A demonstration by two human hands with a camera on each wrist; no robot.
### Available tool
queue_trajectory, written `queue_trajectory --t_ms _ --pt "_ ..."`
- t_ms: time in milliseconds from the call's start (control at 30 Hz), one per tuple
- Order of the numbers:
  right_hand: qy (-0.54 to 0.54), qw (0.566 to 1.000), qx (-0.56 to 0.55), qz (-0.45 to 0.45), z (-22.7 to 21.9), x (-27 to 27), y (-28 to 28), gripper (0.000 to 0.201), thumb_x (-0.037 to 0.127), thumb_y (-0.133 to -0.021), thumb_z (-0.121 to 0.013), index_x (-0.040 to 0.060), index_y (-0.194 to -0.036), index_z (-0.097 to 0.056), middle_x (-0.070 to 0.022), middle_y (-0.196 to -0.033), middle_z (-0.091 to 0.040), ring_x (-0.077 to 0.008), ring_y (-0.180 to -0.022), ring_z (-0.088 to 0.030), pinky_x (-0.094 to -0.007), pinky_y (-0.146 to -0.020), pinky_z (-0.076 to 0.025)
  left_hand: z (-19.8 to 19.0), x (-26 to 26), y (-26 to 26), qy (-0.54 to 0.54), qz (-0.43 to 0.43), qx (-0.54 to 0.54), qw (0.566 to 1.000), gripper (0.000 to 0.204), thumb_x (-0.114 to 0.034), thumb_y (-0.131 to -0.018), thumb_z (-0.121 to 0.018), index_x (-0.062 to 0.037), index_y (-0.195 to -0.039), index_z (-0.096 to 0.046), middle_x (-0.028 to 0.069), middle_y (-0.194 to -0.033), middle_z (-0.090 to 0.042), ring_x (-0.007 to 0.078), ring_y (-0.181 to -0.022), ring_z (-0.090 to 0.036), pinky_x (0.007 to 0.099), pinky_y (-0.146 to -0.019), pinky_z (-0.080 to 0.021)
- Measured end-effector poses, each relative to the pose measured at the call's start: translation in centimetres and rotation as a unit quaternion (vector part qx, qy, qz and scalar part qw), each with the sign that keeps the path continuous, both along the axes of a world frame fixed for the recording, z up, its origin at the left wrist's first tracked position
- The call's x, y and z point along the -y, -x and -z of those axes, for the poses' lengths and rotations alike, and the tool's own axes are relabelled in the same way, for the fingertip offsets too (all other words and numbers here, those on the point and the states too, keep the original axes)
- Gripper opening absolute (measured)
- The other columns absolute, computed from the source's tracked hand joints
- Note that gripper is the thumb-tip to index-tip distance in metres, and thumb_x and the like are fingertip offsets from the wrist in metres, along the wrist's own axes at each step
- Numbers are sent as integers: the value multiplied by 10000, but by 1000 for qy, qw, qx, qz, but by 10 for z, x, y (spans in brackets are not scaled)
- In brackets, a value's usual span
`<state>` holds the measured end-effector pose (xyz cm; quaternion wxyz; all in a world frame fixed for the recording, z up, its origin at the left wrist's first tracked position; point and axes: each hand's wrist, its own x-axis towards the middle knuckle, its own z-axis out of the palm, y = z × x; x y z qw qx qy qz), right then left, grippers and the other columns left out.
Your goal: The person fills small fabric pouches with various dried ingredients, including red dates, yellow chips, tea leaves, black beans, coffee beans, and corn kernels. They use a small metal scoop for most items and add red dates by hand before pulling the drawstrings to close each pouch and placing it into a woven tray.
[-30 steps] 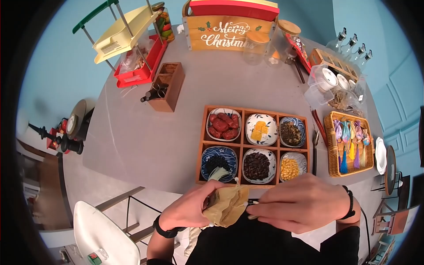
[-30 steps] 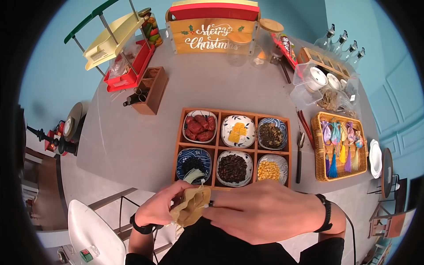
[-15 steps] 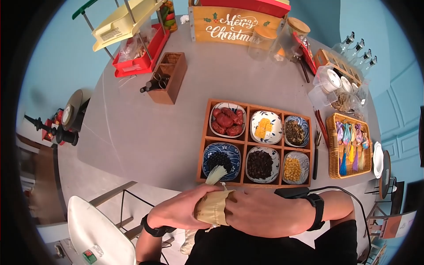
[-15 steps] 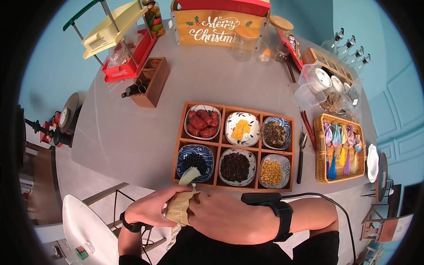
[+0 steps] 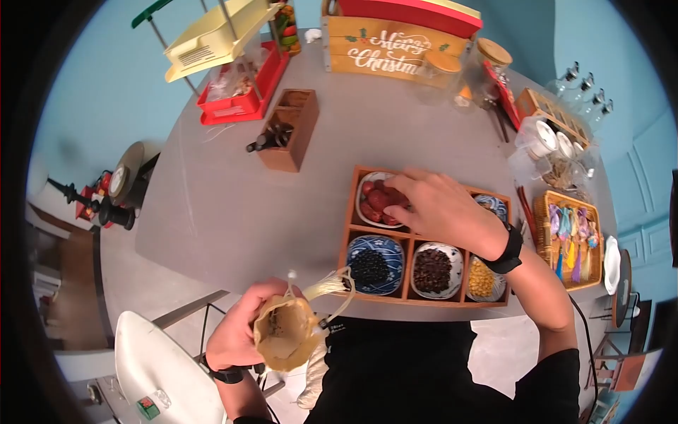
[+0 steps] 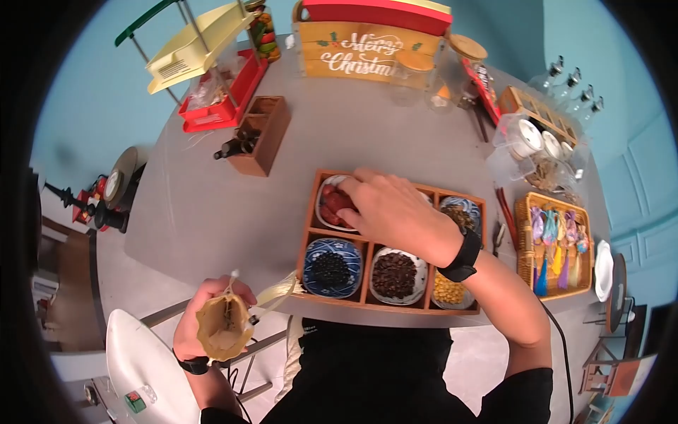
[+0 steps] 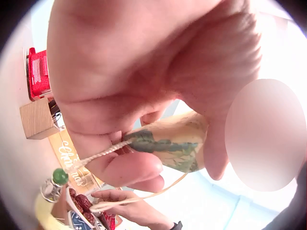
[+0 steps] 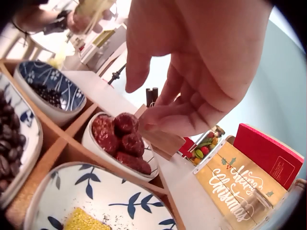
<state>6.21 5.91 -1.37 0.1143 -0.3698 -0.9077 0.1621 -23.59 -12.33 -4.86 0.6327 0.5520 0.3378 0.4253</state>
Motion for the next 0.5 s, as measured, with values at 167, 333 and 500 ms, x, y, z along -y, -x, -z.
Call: queue_trajectory --t_ms 167,333,500 --pt "-27 999 37 15 23 -6 13 350 233 -813 -720 -16 -1037 -615 -171 -1004 -580 -392 -900 -608 -452 -788 -496 7 -1 -14 112 -60 -71 989 818 -58 -698 -835 -29 -1378 -381 83 -1258 -539 158 -1153 -536 313 -992 -426" --pt "-39 999 -16 27 1 4 8 256 162 -783 -710 -3 -958 -620 -164 -932 -565 -388 -831 -617 -457 -749 -505 31 -16 -30 77 -36 -101 991 815 -35 -709 -803 -31 -1397 -365 86 -1267 -534 159 -1165 -523 307 -1006 -417" --pt "44 977 -155 -141 -43 49 13 189 162 -812 -691 46 -950 -635 -104 -885 -610 -284 -742 -642 -380 -609 -512 30 -28 -45 94 -19 -78 992 799 -16 -715 -787 -38 -1395 -369 85 -1264 -533 158 -1161 -524 308 -1000 -421"
